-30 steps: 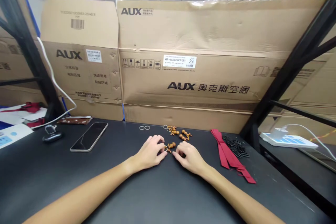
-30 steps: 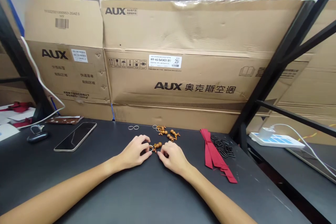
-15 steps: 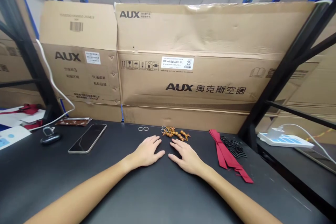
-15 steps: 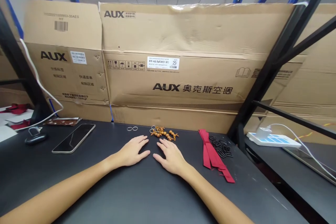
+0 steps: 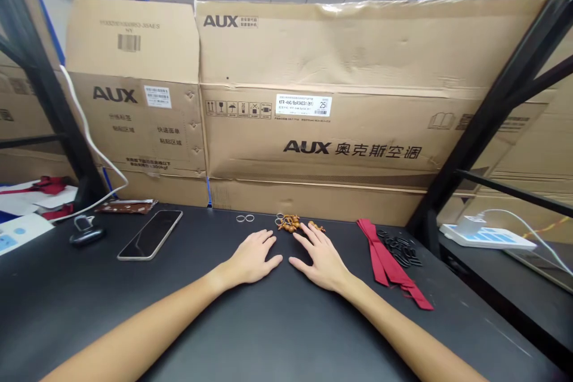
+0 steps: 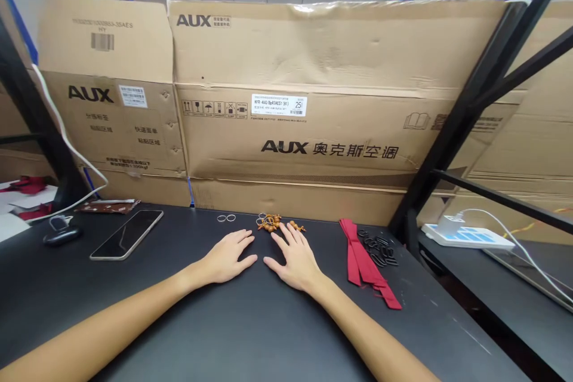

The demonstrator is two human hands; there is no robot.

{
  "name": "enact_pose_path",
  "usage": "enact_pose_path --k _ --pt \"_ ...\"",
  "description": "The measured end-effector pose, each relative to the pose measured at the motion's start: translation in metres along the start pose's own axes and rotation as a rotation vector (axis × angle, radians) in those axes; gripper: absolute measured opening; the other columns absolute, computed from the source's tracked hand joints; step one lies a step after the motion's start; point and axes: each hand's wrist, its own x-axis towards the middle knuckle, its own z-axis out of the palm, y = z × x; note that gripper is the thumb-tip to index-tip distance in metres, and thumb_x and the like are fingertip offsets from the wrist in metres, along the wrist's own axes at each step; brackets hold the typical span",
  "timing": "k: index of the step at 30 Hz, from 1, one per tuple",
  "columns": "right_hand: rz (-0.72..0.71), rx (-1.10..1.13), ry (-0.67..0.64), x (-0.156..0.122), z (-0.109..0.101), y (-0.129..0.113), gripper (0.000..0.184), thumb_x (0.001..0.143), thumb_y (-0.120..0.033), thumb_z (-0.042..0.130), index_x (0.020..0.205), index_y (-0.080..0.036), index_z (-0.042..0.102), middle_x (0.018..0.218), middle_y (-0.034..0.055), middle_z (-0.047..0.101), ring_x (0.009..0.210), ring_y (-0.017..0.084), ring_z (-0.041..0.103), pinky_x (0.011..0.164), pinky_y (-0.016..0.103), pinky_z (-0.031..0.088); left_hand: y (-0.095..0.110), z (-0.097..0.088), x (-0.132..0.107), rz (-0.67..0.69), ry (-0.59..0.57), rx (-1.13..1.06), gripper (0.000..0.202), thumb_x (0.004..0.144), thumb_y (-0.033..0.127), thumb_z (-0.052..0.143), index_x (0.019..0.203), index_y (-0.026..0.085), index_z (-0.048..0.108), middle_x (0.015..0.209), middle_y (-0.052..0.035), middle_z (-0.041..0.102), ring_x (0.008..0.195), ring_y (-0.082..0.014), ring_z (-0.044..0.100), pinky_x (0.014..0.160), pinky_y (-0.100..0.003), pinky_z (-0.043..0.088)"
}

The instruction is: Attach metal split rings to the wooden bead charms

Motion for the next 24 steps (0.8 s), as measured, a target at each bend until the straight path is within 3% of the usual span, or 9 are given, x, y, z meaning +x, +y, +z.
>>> enact_pose_path --k 3,7,11,13,19,24 --pt "0.077 0.015 -0.093 0.003 0.005 0.008 0.070 0.087 -0.064 0.041 0.137 -0.016 0.046 0.151 0.0118 0.030 0.140 0.029 0.023 0.114 0.047 0.022 0.000 0.000 0.000 -0.013 -0.003 0.001 0.057 0.090 0.053 0.044 0.128 0.012 0.054 0.139 -0.0159 0.048 0.130 -0.0307 0.042 0.108 -0.044 0.033" --pt "0.148 -0.012 -0.094 0.004 0.006 0.012 0.071 0.090 -0.064 0.034 0.137 -0.013 0.046 0.150 0.0142 0.029 0.142 0.029 0.019 0.115 0.051 0.014 -0.001 0.002 0.000 0.006 0.008 0.001 0.055 0.090 0.053 0.044 0.129 0.014 0.054 0.138 -0.0147 0.049 0.130 -0.0294 0.043 0.108 -0.044 0.033" --pt "0.074 0.026 -0.098 0.000 0.001 0.005 0.072 0.088 -0.065 0.036 0.141 -0.017 0.041 0.154 0.0104 0.022 0.143 0.028 0.012 0.115 0.051 0.014 -0.002 0.002 -0.001 0.004 0.016 -0.007 0.055 0.090 0.052 0.046 0.129 0.014 0.054 0.138 -0.0147 0.049 0.130 -0.0294 0.042 0.108 -0.044 0.033" --pt "0.036 0.073 -0.176 -0.003 -0.001 -0.001 0.074 0.088 -0.066 0.037 0.142 -0.016 0.039 0.154 0.0100 0.018 0.143 0.028 0.012 0.116 0.049 0.016 -0.003 0.000 -0.001 0.011 0.004 -0.019 0.055 0.090 0.052 0.046 0.129 0.014 0.053 0.139 -0.0147 0.048 0.131 -0.0294 0.041 0.109 -0.044 0.032" --pt "-0.025 0.157 -0.306 -0.008 -0.007 -0.012 0.075 0.088 -0.065 0.037 0.146 -0.018 0.030 0.154 0.0102 0.020 0.142 0.025 0.017 0.117 0.046 0.013 -0.010 -0.015 0.000 0.072 -0.126 -0.069 0.057 0.090 0.054 0.046 0.133 0.018 0.050 0.143 -0.0115 0.044 0.133 -0.0273 0.039 0.110 -0.041 0.031" --pt "-0.021 0.164 -0.287 -0.007 -0.008 -0.012 0.074 0.089 -0.065 0.036 0.144 -0.017 0.034 0.153 0.0116 0.023 0.142 0.025 0.020 0.117 0.048 0.014 -0.010 -0.016 0.000 0.067 -0.115 -0.029 0.056 0.092 0.054 0.042 0.134 0.017 0.050 0.143 -0.0132 0.043 0.133 -0.0276 0.039 0.110 -0.042 0.031"
